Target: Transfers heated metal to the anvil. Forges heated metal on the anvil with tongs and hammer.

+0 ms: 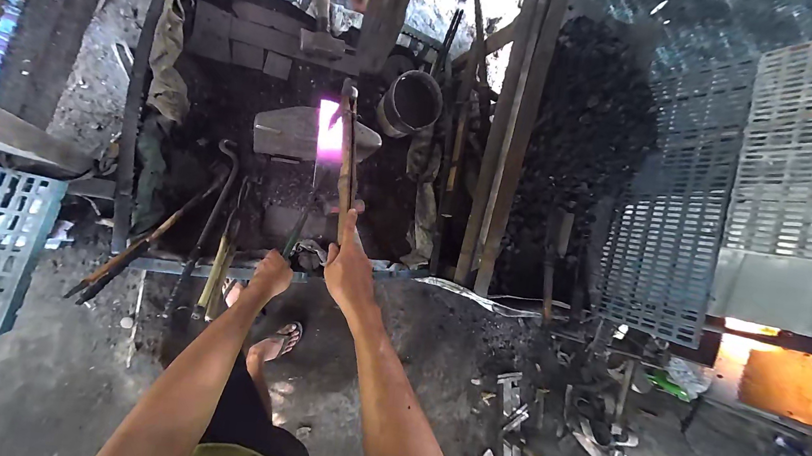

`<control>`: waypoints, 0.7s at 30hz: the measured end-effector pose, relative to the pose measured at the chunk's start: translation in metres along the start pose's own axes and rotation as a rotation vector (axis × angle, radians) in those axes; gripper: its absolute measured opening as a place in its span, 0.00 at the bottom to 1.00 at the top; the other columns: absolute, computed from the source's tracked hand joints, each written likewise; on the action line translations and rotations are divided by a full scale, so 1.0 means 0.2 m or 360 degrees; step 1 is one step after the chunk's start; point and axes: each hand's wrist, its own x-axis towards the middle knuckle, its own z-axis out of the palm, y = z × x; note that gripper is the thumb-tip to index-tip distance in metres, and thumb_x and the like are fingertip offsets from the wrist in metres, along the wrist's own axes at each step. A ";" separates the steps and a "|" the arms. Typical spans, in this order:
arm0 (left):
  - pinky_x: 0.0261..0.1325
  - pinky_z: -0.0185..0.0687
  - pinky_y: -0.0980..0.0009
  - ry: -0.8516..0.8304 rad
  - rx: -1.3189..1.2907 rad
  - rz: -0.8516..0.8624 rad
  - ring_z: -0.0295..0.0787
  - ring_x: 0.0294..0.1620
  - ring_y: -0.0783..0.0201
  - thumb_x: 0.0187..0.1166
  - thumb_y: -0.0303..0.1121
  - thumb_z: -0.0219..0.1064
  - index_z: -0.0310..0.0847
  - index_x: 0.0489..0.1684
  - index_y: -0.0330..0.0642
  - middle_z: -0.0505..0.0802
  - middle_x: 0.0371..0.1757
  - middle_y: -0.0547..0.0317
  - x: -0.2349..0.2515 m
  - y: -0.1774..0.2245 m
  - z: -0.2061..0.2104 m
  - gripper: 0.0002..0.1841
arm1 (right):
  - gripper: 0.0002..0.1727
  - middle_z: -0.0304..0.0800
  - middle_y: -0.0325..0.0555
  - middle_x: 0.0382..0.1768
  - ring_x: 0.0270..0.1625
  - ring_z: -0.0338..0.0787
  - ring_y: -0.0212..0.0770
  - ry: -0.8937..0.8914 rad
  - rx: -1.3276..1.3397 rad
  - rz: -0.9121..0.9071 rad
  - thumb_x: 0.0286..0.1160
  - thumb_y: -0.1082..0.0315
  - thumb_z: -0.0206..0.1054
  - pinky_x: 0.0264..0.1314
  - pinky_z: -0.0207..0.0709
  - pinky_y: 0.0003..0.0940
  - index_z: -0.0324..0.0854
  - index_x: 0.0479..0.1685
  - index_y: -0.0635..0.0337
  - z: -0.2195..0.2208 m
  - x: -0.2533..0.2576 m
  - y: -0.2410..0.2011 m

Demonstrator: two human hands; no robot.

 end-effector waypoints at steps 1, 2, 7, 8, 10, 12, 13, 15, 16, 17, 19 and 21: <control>0.67 0.83 0.42 -0.0003 -0.0004 -0.0007 0.88 0.66 0.41 0.85 0.40 0.61 0.71 0.72 0.32 0.88 0.64 0.34 0.00 0.00 -0.01 0.24 | 0.41 0.94 0.51 0.49 0.53 0.95 0.52 -0.0003 0.0008 -0.0001 0.94 0.54 0.47 0.58 0.87 0.51 0.24 0.98 0.33 -0.01 0.00 0.00; 0.67 0.82 0.42 -0.0010 -0.0003 -0.0004 0.88 0.67 0.40 0.84 0.40 0.62 0.72 0.71 0.32 0.88 0.64 0.34 0.00 0.00 -0.02 0.24 | 0.41 0.94 0.51 0.49 0.53 0.94 0.52 -0.0014 0.0001 -0.0001 0.94 0.54 0.47 0.58 0.86 0.51 0.24 0.98 0.32 -0.04 0.00 0.00; 0.65 0.83 0.41 -0.0021 0.0008 0.0050 0.89 0.64 0.40 0.81 0.37 0.65 0.75 0.65 0.30 0.89 0.60 0.33 0.04 0.03 -0.06 0.22 | 0.43 0.92 0.56 0.51 0.53 0.94 0.54 -0.0080 -0.0068 -0.0029 0.94 0.57 0.48 0.59 0.85 0.52 0.19 0.98 0.34 -0.23 0.03 -0.08; 0.64 0.83 0.41 -0.0012 -0.0004 0.0058 0.89 0.62 0.40 0.81 0.37 0.65 0.76 0.64 0.30 0.89 0.59 0.34 0.05 0.03 -0.06 0.21 | 0.44 0.92 0.57 0.50 0.51 0.94 0.54 -0.0079 -0.0051 -0.0044 0.93 0.57 0.49 0.57 0.86 0.51 0.18 0.97 0.34 -0.26 0.04 -0.08; 0.63 0.84 0.40 0.0002 -0.0023 0.0055 0.90 0.62 0.40 0.80 0.37 0.66 0.76 0.63 0.30 0.89 0.59 0.34 0.06 0.03 -0.05 0.21 | 0.44 0.92 0.57 0.50 0.50 0.94 0.54 -0.0071 -0.0016 -0.0055 0.93 0.57 0.50 0.56 0.86 0.51 0.18 0.97 0.33 -0.26 0.03 -0.08; 0.63 0.84 0.40 -0.0005 -0.0027 0.0040 0.89 0.63 0.40 0.81 0.37 0.65 0.75 0.65 0.29 0.89 0.60 0.33 0.04 0.05 -0.05 0.22 | 0.42 0.92 0.55 0.51 0.51 0.94 0.53 -0.0052 -0.0052 -0.0042 0.94 0.56 0.47 0.57 0.87 0.52 0.19 0.97 0.33 -0.21 0.01 -0.07; 0.64 0.83 0.40 -0.0011 -0.0021 0.0032 0.89 0.64 0.40 0.81 0.37 0.64 0.74 0.66 0.29 0.88 0.61 0.33 0.04 0.05 -0.05 0.22 | 0.41 0.93 0.54 0.51 0.53 0.94 0.54 -0.0047 -0.0069 -0.0017 0.95 0.55 0.46 0.58 0.86 0.52 0.19 0.97 0.32 -0.18 0.00 -0.07; 0.65 0.83 0.40 -0.0007 -0.0021 0.0030 0.89 0.65 0.40 0.81 0.37 0.64 0.74 0.66 0.30 0.88 0.61 0.33 0.05 0.04 -0.04 0.22 | 0.40 0.93 0.53 0.52 0.55 0.94 0.54 -0.0051 -0.0087 0.0019 0.95 0.54 0.45 0.59 0.86 0.53 0.21 0.97 0.31 -0.13 0.00 -0.07; 0.64 0.83 0.39 -0.0006 -0.0022 0.0033 0.89 0.65 0.39 0.80 0.37 0.64 0.74 0.67 0.30 0.88 0.61 0.33 0.05 0.04 -0.03 0.22 | 0.40 0.93 0.53 0.52 0.55 0.94 0.54 -0.0057 -0.0089 0.0022 0.95 0.54 0.45 0.59 0.86 0.53 0.22 0.97 0.31 -0.13 0.00 -0.07; 0.64 0.83 0.40 -0.0008 -0.0023 0.0031 0.89 0.64 0.40 0.80 0.37 0.64 0.74 0.67 0.30 0.88 0.61 0.33 0.05 0.04 -0.04 0.22 | 0.40 0.93 0.52 0.52 0.55 0.94 0.54 -0.0062 -0.0087 0.0022 0.95 0.54 0.46 0.59 0.86 0.52 0.22 0.98 0.31 -0.12 0.00 -0.08; 0.65 0.83 0.40 -0.0016 -0.0020 0.0029 0.88 0.66 0.40 0.80 0.36 0.64 0.73 0.68 0.30 0.88 0.62 0.33 0.05 0.04 -0.04 0.23 | 0.40 0.93 0.53 0.51 0.55 0.94 0.53 -0.0058 -0.0082 0.0018 0.95 0.54 0.46 0.59 0.86 0.52 0.22 0.98 0.32 -0.12 0.00 -0.07; 0.66 0.82 0.40 -0.0011 -0.0017 0.0039 0.88 0.66 0.40 0.80 0.36 0.64 0.74 0.67 0.29 0.88 0.62 0.33 0.05 0.04 -0.04 0.22 | 0.41 0.93 0.52 0.51 0.55 0.94 0.53 -0.0048 -0.0082 0.0017 0.95 0.54 0.46 0.59 0.86 0.52 0.21 0.98 0.32 -0.11 0.00 -0.06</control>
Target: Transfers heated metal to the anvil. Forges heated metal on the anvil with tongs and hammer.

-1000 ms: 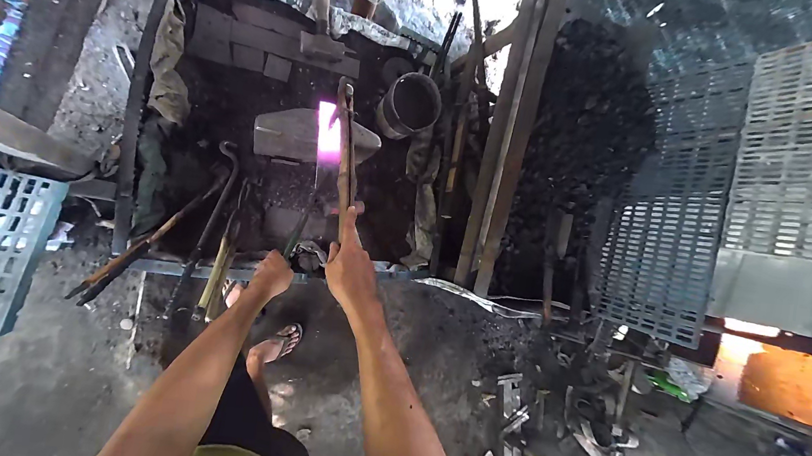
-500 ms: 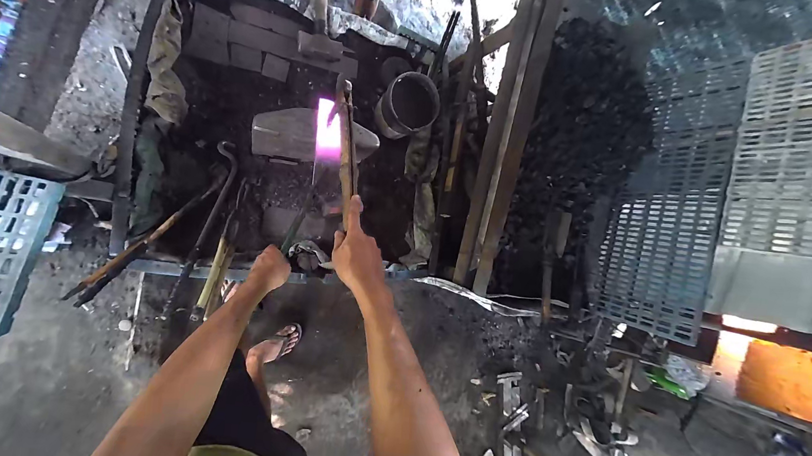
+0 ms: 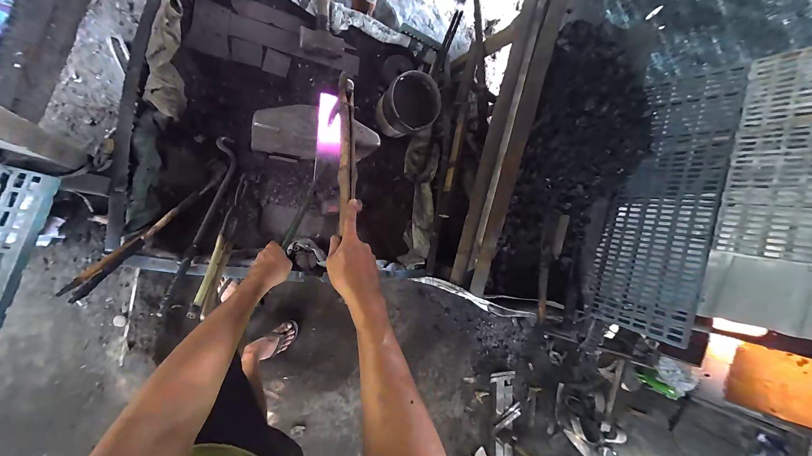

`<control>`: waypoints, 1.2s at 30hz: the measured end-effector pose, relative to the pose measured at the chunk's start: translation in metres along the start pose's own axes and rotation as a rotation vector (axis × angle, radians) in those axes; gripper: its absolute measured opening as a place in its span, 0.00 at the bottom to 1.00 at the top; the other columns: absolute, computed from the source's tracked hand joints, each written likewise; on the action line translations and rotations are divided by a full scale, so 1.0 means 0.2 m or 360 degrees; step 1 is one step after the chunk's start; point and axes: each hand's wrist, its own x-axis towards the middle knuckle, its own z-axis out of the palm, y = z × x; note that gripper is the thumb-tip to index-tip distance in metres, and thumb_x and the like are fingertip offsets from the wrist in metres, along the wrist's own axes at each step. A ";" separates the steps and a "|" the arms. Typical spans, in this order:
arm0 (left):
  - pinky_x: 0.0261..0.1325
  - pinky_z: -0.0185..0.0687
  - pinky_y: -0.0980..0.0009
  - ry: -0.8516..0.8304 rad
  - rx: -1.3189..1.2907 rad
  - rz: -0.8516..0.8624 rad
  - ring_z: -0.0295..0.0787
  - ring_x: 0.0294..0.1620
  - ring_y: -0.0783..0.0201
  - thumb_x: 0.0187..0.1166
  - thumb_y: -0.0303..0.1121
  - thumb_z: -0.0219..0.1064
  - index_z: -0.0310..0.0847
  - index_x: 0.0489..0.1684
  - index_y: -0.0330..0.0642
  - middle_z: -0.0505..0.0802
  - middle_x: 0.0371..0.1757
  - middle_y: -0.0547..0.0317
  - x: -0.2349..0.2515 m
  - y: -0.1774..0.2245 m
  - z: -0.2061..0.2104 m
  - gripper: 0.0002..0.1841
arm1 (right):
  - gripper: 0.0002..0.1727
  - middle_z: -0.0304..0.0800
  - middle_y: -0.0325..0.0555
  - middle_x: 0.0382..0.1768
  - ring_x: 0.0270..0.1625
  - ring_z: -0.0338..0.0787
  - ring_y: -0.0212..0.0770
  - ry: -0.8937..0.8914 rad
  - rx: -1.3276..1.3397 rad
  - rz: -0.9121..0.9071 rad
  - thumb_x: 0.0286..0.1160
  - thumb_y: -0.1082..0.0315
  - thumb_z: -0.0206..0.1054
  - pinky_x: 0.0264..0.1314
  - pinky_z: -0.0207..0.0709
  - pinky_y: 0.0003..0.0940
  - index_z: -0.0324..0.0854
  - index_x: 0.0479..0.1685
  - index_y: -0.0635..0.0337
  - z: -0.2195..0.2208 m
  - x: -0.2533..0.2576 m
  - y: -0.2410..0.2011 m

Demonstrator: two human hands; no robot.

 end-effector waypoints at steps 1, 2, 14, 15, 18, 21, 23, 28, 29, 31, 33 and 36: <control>0.66 0.82 0.40 0.0006 -0.0002 0.0004 0.88 0.66 0.40 0.80 0.36 0.64 0.74 0.68 0.29 0.88 0.63 0.33 0.00 0.00 0.00 0.23 | 0.41 0.93 0.52 0.51 0.55 0.94 0.53 0.0006 0.0001 -0.0003 0.94 0.54 0.47 0.59 0.86 0.52 0.21 0.98 0.32 0.01 0.00 0.01; 0.66 0.82 0.40 0.0008 -0.0001 0.0009 0.88 0.66 0.40 0.80 0.36 0.64 0.73 0.68 0.30 0.88 0.62 0.33 0.01 0.00 0.01 0.22 | 0.41 0.93 0.52 0.51 0.54 0.94 0.53 0.0009 0.0001 -0.0002 0.94 0.54 0.47 0.59 0.86 0.52 0.22 0.98 0.32 0.02 0.00 0.01; 0.65 0.83 0.41 -0.0004 0.0003 0.0003 0.89 0.65 0.41 0.80 0.36 0.64 0.74 0.67 0.31 0.89 0.62 0.34 0.01 0.00 0.01 0.22 | 0.42 0.93 0.52 0.51 0.55 0.94 0.54 -0.0004 -0.0042 0.0019 0.94 0.55 0.47 0.57 0.87 0.53 0.20 0.97 0.27 0.08 0.01 0.00; 0.65 0.83 0.41 -0.0004 0.0003 0.0002 0.89 0.65 0.41 0.80 0.36 0.64 0.74 0.66 0.31 0.88 0.61 0.34 0.01 0.00 0.01 0.22 | 0.42 0.93 0.52 0.50 0.55 0.94 0.54 -0.0006 -0.0035 0.0010 0.94 0.55 0.46 0.58 0.87 0.52 0.20 0.97 0.29 0.05 0.01 0.00; 0.64 0.84 0.40 0.0012 -0.0006 0.0007 0.89 0.63 0.40 0.79 0.36 0.66 0.75 0.65 0.30 0.89 0.60 0.34 0.00 0.00 -0.01 0.22 | 0.42 0.92 0.55 0.51 0.53 0.94 0.53 -0.0043 -0.0022 -0.0048 0.94 0.56 0.48 0.59 0.86 0.51 0.20 0.98 0.34 -0.10 -0.01 -0.02; 0.65 0.83 0.39 0.0000 0.0013 0.0025 0.89 0.64 0.38 0.80 0.36 0.66 0.75 0.66 0.28 0.88 0.61 0.32 0.00 0.01 -0.03 0.22 | 0.44 0.90 0.59 0.50 0.43 0.94 0.52 -0.0078 0.0072 -0.0059 0.93 0.56 0.51 0.49 0.88 0.49 0.19 0.98 0.35 -0.24 0.02 -0.02; 0.64 0.83 0.39 0.0010 0.0011 0.0021 0.89 0.63 0.39 0.80 0.36 0.65 0.75 0.65 0.28 0.89 0.60 0.32 0.00 0.00 -0.02 0.22 | 0.44 0.89 0.58 0.48 0.38 0.93 0.49 -0.0075 0.0138 -0.0062 0.94 0.56 0.51 0.44 0.88 0.47 0.19 0.97 0.34 -0.25 0.02 0.00; 0.65 0.83 0.40 -0.0001 -0.0002 0.0009 0.89 0.65 0.40 0.80 0.36 0.64 0.73 0.69 0.30 0.88 0.62 0.32 0.00 0.00 -0.02 0.23 | 0.42 0.92 0.54 0.49 0.46 0.95 0.50 -0.0043 0.0018 -0.0027 0.95 0.55 0.46 0.52 0.87 0.47 0.19 0.97 0.32 -0.10 -0.04 0.02; 0.65 0.83 0.40 -0.0001 0.0000 0.0011 0.89 0.65 0.40 0.80 0.36 0.64 0.73 0.69 0.30 0.88 0.62 0.33 0.01 0.00 -0.02 0.23 | 0.41 0.92 0.54 0.49 0.48 0.95 0.51 -0.0039 0.0005 -0.0029 0.95 0.55 0.46 0.54 0.87 0.48 0.20 0.98 0.33 -0.08 -0.05 0.02; 0.65 0.83 0.40 0.0006 -0.0001 0.0012 0.89 0.64 0.40 0.79 0.36 0.66 0.73 0.68 0.30 0.89 0.61 0.34 0.02 -0.01 -0.03 0.23 | 0.41 0.92 0.53 0.50 0.51 0.94 0.51 -0.0047 -0.0010 -0.0029 0.94 0.55 0.46 0.57 0.86 0.50 0.20 0.98 0.33 -0.06 -0.05 0.01; 0.64 0.83 0.40 0.0008 -0.0004 0.0015 0.89 0.63 0.40 0.79 0.36 0.66 0.74 0.67 0.30 0.89 0.60 0.34 0.02 -0.02 -0.03 0.23 | 0.42 0.93 0.52 0.49 0.51 0.95 0.52 -0.0051 -0.0018 -0.0016 0.94 0.55 0.46 0.57 0.86 0.51 0.20 0.98 0.33 -0.05 -0.05 0.01; 0.64 0.83 0.40 -0.0002 0.0005 0.0016 0.89 0.63 0.41 0.80 0.36 0.66 0.74 0.67 0.30 0.89 0.60 0.34 0.02 -0.02 -0.03 0.22 | 0.42 0.93 0.52 0.49 0.52 0.95 0.52 -0.0043 -0.0019 0.0010 0.94 0.54 0.46 0.57 0.86 0.51 0.20 0.98 0.31 -0.03 -0.05 0.02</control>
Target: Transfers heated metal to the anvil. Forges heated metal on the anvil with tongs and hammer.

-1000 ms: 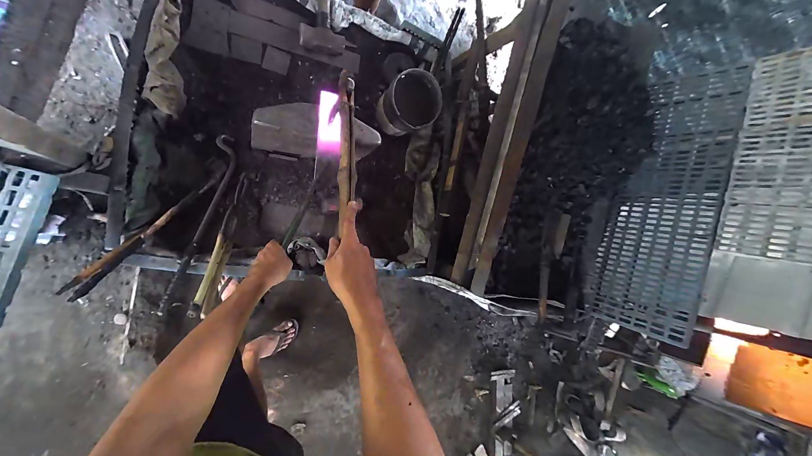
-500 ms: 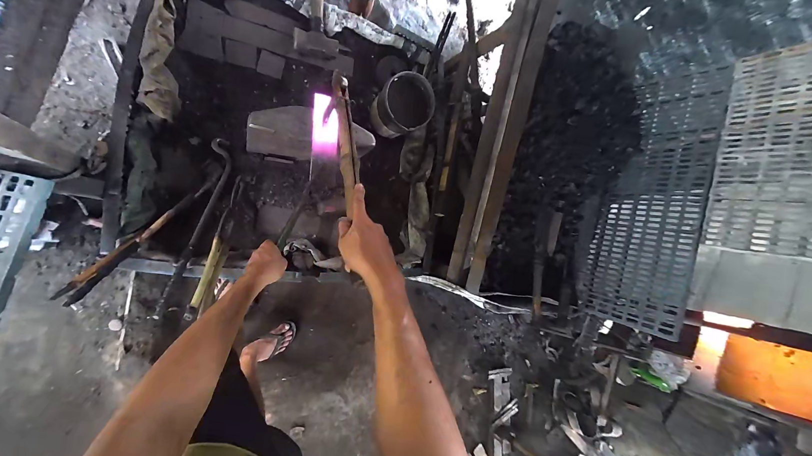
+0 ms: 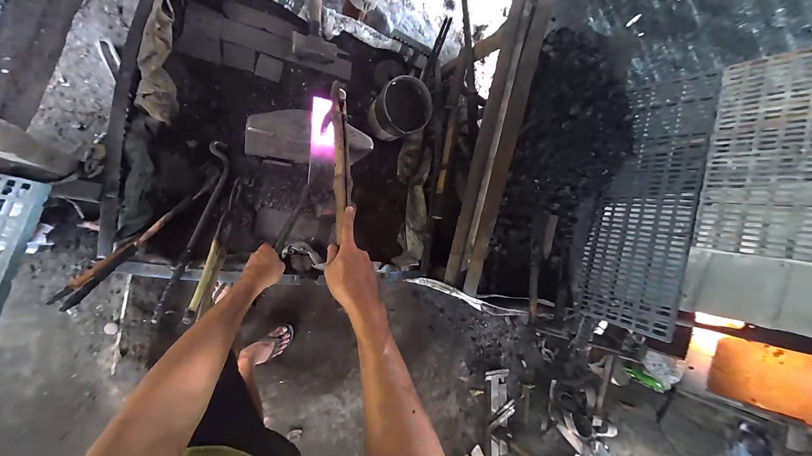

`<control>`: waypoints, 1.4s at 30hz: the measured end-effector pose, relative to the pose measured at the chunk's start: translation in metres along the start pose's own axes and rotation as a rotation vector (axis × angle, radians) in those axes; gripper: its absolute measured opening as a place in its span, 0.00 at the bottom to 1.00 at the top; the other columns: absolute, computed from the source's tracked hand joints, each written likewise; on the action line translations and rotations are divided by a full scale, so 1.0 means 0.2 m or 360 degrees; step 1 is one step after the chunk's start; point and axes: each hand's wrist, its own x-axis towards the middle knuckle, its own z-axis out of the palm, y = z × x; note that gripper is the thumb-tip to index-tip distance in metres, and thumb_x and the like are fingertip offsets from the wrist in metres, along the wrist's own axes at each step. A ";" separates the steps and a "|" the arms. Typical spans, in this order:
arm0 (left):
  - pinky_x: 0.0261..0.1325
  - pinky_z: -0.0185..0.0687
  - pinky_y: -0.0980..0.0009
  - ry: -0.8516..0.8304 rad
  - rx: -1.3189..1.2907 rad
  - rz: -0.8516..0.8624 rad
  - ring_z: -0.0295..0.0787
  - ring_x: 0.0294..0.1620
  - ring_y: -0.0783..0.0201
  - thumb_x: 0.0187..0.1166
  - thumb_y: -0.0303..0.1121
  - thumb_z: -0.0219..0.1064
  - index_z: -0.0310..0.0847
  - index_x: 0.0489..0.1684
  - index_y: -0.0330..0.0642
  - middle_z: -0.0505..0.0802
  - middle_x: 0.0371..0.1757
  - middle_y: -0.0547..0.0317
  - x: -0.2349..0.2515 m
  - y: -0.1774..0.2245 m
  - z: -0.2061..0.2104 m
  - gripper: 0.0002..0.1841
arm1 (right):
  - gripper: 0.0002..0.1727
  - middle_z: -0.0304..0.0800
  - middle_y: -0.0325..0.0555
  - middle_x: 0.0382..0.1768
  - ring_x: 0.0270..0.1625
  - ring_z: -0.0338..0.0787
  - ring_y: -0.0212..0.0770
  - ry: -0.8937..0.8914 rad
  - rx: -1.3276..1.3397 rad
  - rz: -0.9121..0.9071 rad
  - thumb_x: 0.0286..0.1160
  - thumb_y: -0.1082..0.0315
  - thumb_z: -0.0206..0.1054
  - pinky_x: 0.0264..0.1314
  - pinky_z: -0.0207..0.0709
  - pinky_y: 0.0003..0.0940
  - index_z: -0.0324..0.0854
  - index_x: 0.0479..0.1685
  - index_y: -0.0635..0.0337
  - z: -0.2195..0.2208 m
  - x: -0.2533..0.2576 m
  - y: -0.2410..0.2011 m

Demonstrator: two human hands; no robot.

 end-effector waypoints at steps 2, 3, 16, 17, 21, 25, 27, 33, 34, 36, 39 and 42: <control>0.65 0.83 0.41 0.0002 0.0009 -0.0011 0.89 0.64 0.40 0.80 0.37 0.66 0.74 0.67 0.30 0.89 0.61 0.34 0.00 0.00 0.00 0.23 | 0.41 0.93 0.52 0.49 0.52 0.95 0.52 0.0005 0.0011 0.0005 0.94 0.54 0.46 0.57 0.86 0.52 0.21 0.98 0.31 0.02 0.00 0.00; 0.66 0.83 0.41 0.0001 0.0011 -0.0015 0.89 0.65 0.40 0.80 0.37 0.66 0.73 0.68 0.30 0.89 0.62 0.34 0.00 0.00 0.00 0.23 | 0.41 0.93 0.52 0.49 0.52 0.94 0.53 0.0007 0.0013 0.0005 0.94 0.54 0.46 0.56 0.86 0.52 0.21 0.98 0.31 0.02 0.00 0.00; 0.64 0.83 0.39 -0.0006 0.0016 -0.0024 0.89 0.63 0.39 0.79 0.36 0.67 0.75 0.65 0.29 0.89 0.60 0.33 -0.02 0.02 -0.03 0.22 | 0.41 0.93 0.54 0.51 0.53 0.94 0.54 0.0032 -0.0010 -0.0041 0.94 0.56 0.48 0.58 0.86 0.53 0.23 0.98 0.34 -0.03 0.04 -0.03; 0.63 0.84 0.39 -0.0006 0.0018 -0.0016 0.89 0.63 0.39 0.78 0.36 0.68 0.76 0.63 0.29 0.89 0.60 0.33 -0.01 0.02 -0.04 0.22 | 0.43 0.92 0.56 0.53 0.53 0.94 0.54 0.0013 0.0004 -0.0044 0.93 0.56 0.49 0.59 0.86 0.53 0.21 0.98 0.34 -0.08 0.05 -0.04; 0.62 0.84 0.39 -0.0028 0.0056 0.0018 0.90 0.60 0.39 0.77 0.37 0.70 0.78 0.57 0.28 0.89 0.57 0.33 0.03 0.02 -0.08 0.21 | 0.45 0.90 0.58 0.54 0.47 0.94 0.52 0.0008 0.0089 -0.0038 0.93 0.57 0.50 0.53 0.88 0.50 0.18 0.97 0.32 -0.15 0.09 -0.05; 0.64 0.83 0.40 -0.0022 0.0053 0.0035 0.89 0.62 0.40 0.78 0.37 0.69 0.77 0.60 0.28 0.89 0.59 0.33 0.04 0.02 -0.06 0.21 | 0.42 0.94 0.53 0.50 0.52 0.95 0.53 0.0070 0.0012 -0.0011 0.94 0.54 0.47 0.57 0.87 0.53 0.20 0.97 0.29 0.03 0.06 0.00; 0.65 0.82 0.39 -0.0022 0.0061 0.0047 0.89 0.63 0.39 0.78 0.36 0.67 0.78 0.59 0.27 0.89 0.59 0.32 0.04 0.02 -0.05 0.20 | 0.42 0.94 0.52 0.50 0.53 0.95 0.53 0.0069 0.0015 0.0001 0.93 0.54 0.48 0.56 0.87 0.54 0.21 0.98 0.29 0.11 0.05 0.01; 0.65 0.83 0.40 -0.0010 0.0051 0.0028 0.89 0.63 0.39 0.77 0.36 0.68 0.77 0.60 0.27 0.89 0.59 0.32 0.07 0.02 -0.03 0.21 | 0.41 0.94 0.50 0.47 0.51 0.95 0.52 0.0136 -0.0011 0.0013 0.93 0.53 0.48 0.55 0.88 0.51 0.24 0.98 0.31 0.22 0.07 0.04; 0.66 0.82 0.40 -0.0018 0.0056 0.0018 0.89 0.64 0.39 0.78 0.35 0.68 0.77 0.61 0.27 0.89 0.60 0.32 0.07 0.02 -0.03 0.21 | 0.41 0.93 0.51 0.47 0.52 0.95 0.53 0.0130 -0.0028 0.0020 0.93 0.53 0.47 0.55 0.87 0.51 0.24 0.98 0.30 0.23 0.07 0.04; 0.66 0.82 0.40 -0.0021 0.0069 0.0006 0.89 0.64 0.40 0.78 0.35 0.67 0.77 0.63 0.28 0.89 0.60 0.33 0.07 0.02 -0.03 0.21 | 0.41 0.93 0.52 0.48 0.52 0.95 0.53 0.0132 -0.0037 0.0017 0.93 0.54 0.47 0.54 0.88 0.51 0.24 0.98 0.31 0.25 0.08 0.05; 0.65 0.83 0.41 -0.0010 0.0074 0.0009 0.89 0.64 0.40 0.78 0.35 0.67 0.77 0.62 0.28 0.89 0.60 0.33 0.08 0.02 -0.03 0.21 | 0.41 0.93 0.53 0.49 0.51 0.95 0.53 0.0121 -0.0039 0.0023 0.93 0.53 0.47 0.53 0.88 0.52 0.22 0.98 0.30 0.27 0.08 0.05; 0.66 0.83 0.41 -0.0011 0.0085 -0.0007 0.89 0.64 0.40 0.78 0.35 0.67 0.76 0.64 0.28 0.89 0.61 0.33 0.07 0.03 -0.03 0.21 | 0.41 0.93 0.52 0.49 0.51 0.95 0.53 0.0102 -0.0046 0.0035 0.94 0.53 0.47 0.53 0.88 0.51 0.22 0.98 0.30 0.27 0.08 0.05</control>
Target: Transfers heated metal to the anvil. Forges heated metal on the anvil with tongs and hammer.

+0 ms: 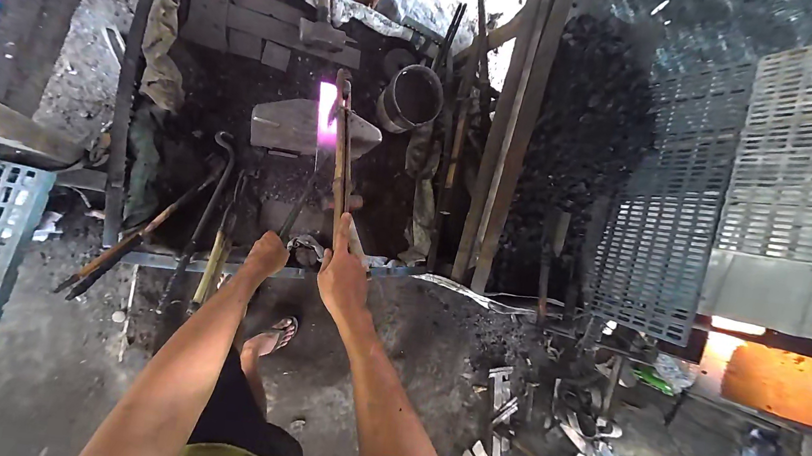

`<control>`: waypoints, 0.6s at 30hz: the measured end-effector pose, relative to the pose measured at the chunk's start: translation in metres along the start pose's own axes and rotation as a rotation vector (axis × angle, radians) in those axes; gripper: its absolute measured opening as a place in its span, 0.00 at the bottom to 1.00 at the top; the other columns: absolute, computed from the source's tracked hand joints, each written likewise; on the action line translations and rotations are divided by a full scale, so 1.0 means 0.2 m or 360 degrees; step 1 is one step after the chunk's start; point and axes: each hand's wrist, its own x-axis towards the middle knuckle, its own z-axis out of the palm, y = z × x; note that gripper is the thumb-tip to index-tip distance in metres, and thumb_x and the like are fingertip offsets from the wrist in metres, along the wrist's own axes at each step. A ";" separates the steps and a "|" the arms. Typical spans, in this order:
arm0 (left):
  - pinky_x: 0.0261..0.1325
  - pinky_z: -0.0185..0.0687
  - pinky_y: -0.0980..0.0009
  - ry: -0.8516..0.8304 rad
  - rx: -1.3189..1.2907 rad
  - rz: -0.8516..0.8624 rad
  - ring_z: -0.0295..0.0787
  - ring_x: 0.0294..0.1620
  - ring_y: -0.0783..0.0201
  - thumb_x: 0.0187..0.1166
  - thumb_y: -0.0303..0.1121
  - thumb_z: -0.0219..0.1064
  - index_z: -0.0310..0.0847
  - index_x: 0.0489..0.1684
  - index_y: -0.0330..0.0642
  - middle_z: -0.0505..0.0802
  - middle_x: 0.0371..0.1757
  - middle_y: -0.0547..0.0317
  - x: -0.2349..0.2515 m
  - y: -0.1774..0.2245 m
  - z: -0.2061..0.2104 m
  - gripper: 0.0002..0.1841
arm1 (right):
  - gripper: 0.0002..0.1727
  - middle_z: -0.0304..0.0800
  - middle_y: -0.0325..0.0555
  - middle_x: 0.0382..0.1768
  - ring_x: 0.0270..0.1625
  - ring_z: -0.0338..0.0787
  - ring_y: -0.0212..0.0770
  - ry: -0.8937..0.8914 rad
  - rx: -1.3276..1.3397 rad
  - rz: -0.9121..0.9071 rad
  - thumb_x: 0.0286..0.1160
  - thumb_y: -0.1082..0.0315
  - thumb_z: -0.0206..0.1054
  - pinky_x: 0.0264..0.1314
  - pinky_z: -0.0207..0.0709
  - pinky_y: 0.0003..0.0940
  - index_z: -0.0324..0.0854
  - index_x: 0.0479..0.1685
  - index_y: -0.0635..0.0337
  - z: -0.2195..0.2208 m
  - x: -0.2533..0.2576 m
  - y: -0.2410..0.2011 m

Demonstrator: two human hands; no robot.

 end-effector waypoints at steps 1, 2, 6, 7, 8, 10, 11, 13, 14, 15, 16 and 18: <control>0.66 0.83 0.41 -0.0001 -0.0003 -0.0006 0.88 0.65 0.39 0.78 0.35 0.66 0.76 0.65 0.28 0.89 0.61 0.33 -0.01 0.00 0.00 0.22 | 0.42 0.92 0.53 0.49 0.50 0.95 0.52 0.0000 -0.0010 -0.0001 0.93 0.54 0.47 0.53 0.89 0.50 0.21 0.98 0.31 0.01 0.00 0.00; 0.67 0.82 0.40 -0.0006 -0.0010 -0.0012 0.88 0.66 0.39 0.79 0.35 0.66 0.75 0.66 0.28 0.88 0.62 0.32 -0.01 0.01 -0.01 0.22 | 0.42 0.92 0.53 0.50 0.49 0.95 0.52 -0.0003 -0.0003 -0.0004 0.93 0.54 0.47 0.52 0.89 0.51 0.21 0.98 0.32 0.02 0.00 0.01; 0.67 0.82 0.41 -0.0017 0.0014 -0.0025 0.88 0.66 0.40 0.79 0.36 0.66 0.75 0.67 0.29 0.88 0.63 0.33 -0.03 0.02 -0.02 0.23 | 0.41 0.93 0.51 0.47 0.48 0.95 0.52 0.0013 0.0058 -0.0017 0.93 0.54 0.47 0.51 0.88 0.51 0.24 0.98 0.32 0.06 0.00 0.05; 0.67 0.82 0.41 -0.0023 0.0014 -0.0025 0.88 0.66 0.40 0.79 0.35 0.66 0.75 0.66 0.28 0.88 0.63 0.32 -0.03 0.02 -0.03 0.22 | 0.41 0.93 0.51 0.48 0.49 0.95 0.52 0.0003 0.0053 -0.0028 0.93 0.54 0.47 0.53 0.88 0.51 0.24 0.98 0.33 0.03 0.01 0.05; 0.66 0.82 0.41 -0.0030 0.0008 -0.0019 0.88 0.65 0.40 0.79 0.35 0.66 0.75 0.65 0.28 0.88 0.62 0.32 -0.04 0.03 -0.04 0.21 | 0.41 0.93 0.52 0.47 0.50 0.95 0.53 0.0000 0.0052 -0.0044 0.93 0.54 0.47 0.54 0.88 0.52 0.25 0.99 0.34 -0.01 0.01 0.05; 0.64 0.83 0.40 -0.0027 -0.0007 0.0005 0.89 0.62 0.40 0.78 0.34 0.67 0.77 0.61 0.27 0.89 0.60 0.32 -0.03 0.05 -0.06 0.19 | 0.41 0.93 0.53 0.49 0.52 0.95 0.53 -0.0040 0.0059 -0.0062 0.94 0.54 0.47 0.58 0.86 0.52 0.24 0.98 0.34 -0.14 0.03 0.02; 0.64 0.83 0.39 -0.0021 -0.0019 0.0019 0.90 0.61 0.39 0.79 0.34 0.67 0.79 0.58 0.27 0.89 0.58 0.32 -0.02 0.06 -0.07 0.18 | 0.42 0.93 0.54 0.50 0.53 0.94 0.53 -0.0067 0.0059 -0.0065 0.94 0.55 0.47 0.59 0.86 0.52 0.22 0.98 0.34 -0.21 0.05 0.00; 0.60 0.84 0.39 0.0000 -0.0023 0.0030 0.91 0.57 0.39 0.78 0.34 0.68 0.82 0.51 0.26 0.91 0.53 0.33 0.03 0.06 -0.07 0.16 | 0.43 0.92 0.56 0.51 0.53 0.94 0.53 -0.0089 0.0080 -0.0071 0.94 0.55 0.48 0.60 0.85 0.51 0.18 0.97 0.33 -0.29 0.08 -0.02; 0.58 0.85 0.40 0.0010 -0.0019 0.0029 0.92 0.54 0.40 0.78 0.34 0.68 0.82 0.49 0.27 0.91 0.51 0.34 0.05 0.07 -0.06 0.15 | 0.44 0.92 0.56 0.50 0.51 0.94 0.53 -0.0067 0.0088 -0.0080 0.94 0.55 0.48 0.59 0.86 0.51 0.18 0.97 0.32 -0.28 0.09 -0.02; 0.57 0.86 0.41 0.0009 -0.0018 0.0028 0.92 0.52 0.41 0.78 0.33 0.67 0.81 0.49 0.27 0.91 0.50 0.34 0.06 0.07 -0.06 0.14 | 0.44 0.92 0.55 0.49 0.50 0.94 0.53 -0.0046 0.0092 -0.0082 0.94 0.54 0.48 0.57 0.86 0.51 0.17 0.97 0.31 -0.26 0.09 -0.02; 0.57 0.86 0.42 0.0001 -0.0018 0.0029 0.92 0.53 0.42 0.79 0.33 0.66 0.81 0.50 0.27 0.91 0.51 0.34 0.06 0.08 -0.06 0.15 | 0.43 0.93 0.54 0.49 0.51 0.94 0.53 -0.0026 0.0094 -0.0082 0.94 0.54 0.48 0.58 0.86 0.52 0.17 0.97 0.30 -0.23 0.09 0.00; 0.59 0.85 0.40 0.0002 -0.0026 0.0054 0.92 0.54 0.41 0.80 0.35 0.65 0.82 0.50 0.27 0.91 0.52 0.34 0.07 0.09 -0.06 0.16 | 0.43 0.94 0.52 0.48 0.50 0.95 0.52 0.0015 0.0117 -0.0080 0.93 0.54 0.49 0.56 0.87 0.53 0.21 0.98 0.31 -0.14 0.08 0.01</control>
